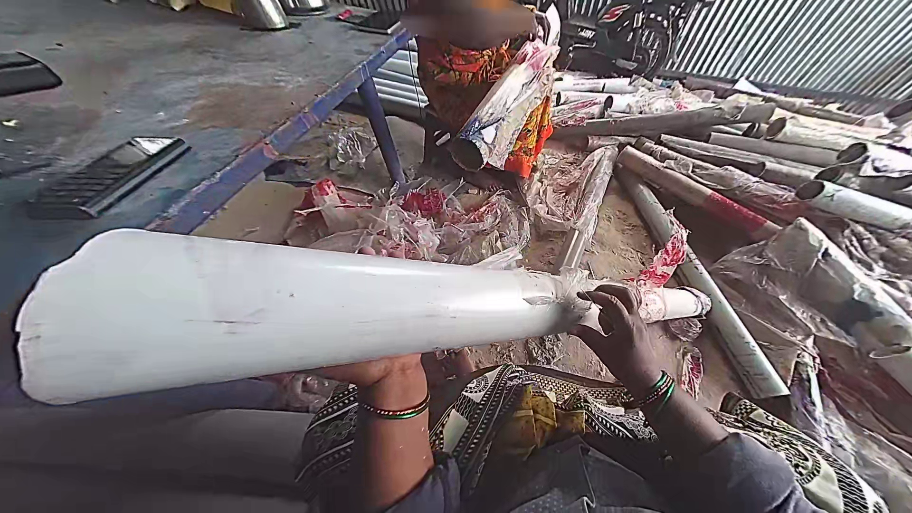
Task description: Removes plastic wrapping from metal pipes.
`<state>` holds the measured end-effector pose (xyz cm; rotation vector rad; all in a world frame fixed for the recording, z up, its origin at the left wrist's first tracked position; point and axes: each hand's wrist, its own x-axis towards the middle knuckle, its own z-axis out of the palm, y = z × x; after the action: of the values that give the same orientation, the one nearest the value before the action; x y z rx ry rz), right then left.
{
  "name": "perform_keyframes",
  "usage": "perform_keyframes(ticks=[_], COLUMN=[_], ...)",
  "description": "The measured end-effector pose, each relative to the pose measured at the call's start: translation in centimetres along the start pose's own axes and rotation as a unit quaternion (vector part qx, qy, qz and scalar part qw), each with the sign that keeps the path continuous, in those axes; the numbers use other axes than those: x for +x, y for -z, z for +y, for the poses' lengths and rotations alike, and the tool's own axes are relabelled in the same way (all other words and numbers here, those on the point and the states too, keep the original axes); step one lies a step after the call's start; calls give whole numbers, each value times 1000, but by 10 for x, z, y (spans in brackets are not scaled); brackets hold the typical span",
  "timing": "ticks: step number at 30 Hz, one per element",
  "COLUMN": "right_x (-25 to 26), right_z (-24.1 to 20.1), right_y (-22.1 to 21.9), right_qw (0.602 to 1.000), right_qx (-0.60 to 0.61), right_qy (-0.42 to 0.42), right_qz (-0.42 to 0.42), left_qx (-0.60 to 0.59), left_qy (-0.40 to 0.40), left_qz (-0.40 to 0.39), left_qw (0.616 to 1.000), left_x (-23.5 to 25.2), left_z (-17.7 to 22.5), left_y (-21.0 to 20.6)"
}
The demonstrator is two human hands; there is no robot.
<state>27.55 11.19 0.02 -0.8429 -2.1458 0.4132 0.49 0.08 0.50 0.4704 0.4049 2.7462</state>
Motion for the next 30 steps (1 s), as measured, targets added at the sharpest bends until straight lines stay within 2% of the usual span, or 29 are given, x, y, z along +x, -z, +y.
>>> perform_keyframes(ticks=[2,7,12,16,19,24,26,28,30], right_x=[3,13,27,46,58,72,75,79,84], right_z=[2,5,11,15,14,13,13,16,24], right_y=[-7,-13,-8,0,5,8,7,7,16], right_qw=[1000,999,999,996,994,990,994,999,995], right_qx=[-1,-9,-10,-18,-31,-41,-27,14,66], right_qy=[14,29,12,57,91,126,102,36,-70], right_qz=[4,13,41,65,60,53,26,-16,-41], left_qx=[1,-70,-39,14,-13,12,-16,29,56], left_qy=[5,40,22,-8,16,21,33,-7,-40], left_qz=[10,-51,-86,-43,-78,-68,-88,-35,13], left_qw=[1000,995,995,999,997,997,995,999,998], left_x=[0,6,6,-2,-3,-11,-10,-11,-10], left_z=[0,1,2,3,5,6,6,4,2], left_y=[-1,2,3,1,-6,-14,-10,-5,-5])
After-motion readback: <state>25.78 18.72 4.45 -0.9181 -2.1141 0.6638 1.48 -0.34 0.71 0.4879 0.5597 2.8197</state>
